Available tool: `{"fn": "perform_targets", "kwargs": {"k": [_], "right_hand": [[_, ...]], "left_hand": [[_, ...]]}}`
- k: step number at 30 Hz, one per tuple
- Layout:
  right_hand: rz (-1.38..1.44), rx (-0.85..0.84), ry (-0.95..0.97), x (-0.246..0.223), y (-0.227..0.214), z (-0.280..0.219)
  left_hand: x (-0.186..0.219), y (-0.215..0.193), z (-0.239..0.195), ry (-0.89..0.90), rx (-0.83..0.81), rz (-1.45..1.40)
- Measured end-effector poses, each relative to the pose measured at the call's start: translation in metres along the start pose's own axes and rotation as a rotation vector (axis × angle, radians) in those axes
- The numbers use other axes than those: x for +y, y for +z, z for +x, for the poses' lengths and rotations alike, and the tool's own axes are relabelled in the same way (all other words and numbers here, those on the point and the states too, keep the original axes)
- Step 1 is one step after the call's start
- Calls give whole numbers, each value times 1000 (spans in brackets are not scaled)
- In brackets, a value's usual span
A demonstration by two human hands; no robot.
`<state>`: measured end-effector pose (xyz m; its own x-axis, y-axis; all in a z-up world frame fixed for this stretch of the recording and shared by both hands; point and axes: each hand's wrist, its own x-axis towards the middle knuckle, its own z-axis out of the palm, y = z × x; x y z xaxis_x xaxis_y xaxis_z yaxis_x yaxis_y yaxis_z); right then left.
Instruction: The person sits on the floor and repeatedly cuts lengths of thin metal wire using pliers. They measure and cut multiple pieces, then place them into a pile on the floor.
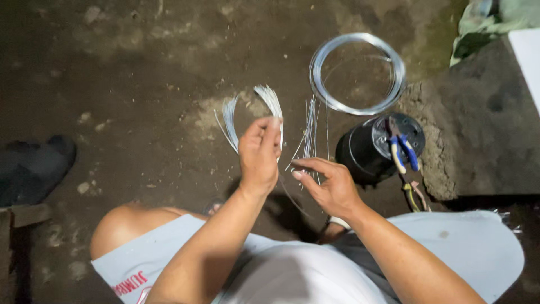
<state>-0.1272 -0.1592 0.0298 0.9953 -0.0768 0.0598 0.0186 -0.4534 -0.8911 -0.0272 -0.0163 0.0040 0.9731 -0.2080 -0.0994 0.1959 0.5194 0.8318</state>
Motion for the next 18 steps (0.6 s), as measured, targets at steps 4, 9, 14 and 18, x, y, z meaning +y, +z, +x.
{"fn": "perform_targets", "kwargs": {"k": [4,9,14,18], "right_hand": [[49,-5,125,5,26,-6],[117,7,323,7,27,-8],[118,12,149,-1,6,0],[-79,28,-197,-17,-32,-1]], "left_hand": [[-1,3,2,-21,-35,-205],[5,3,0,-50,-85,-237],[34,-2,1,-54,-178,-227],[72,-12,-2,-4,-269,-238]]}}
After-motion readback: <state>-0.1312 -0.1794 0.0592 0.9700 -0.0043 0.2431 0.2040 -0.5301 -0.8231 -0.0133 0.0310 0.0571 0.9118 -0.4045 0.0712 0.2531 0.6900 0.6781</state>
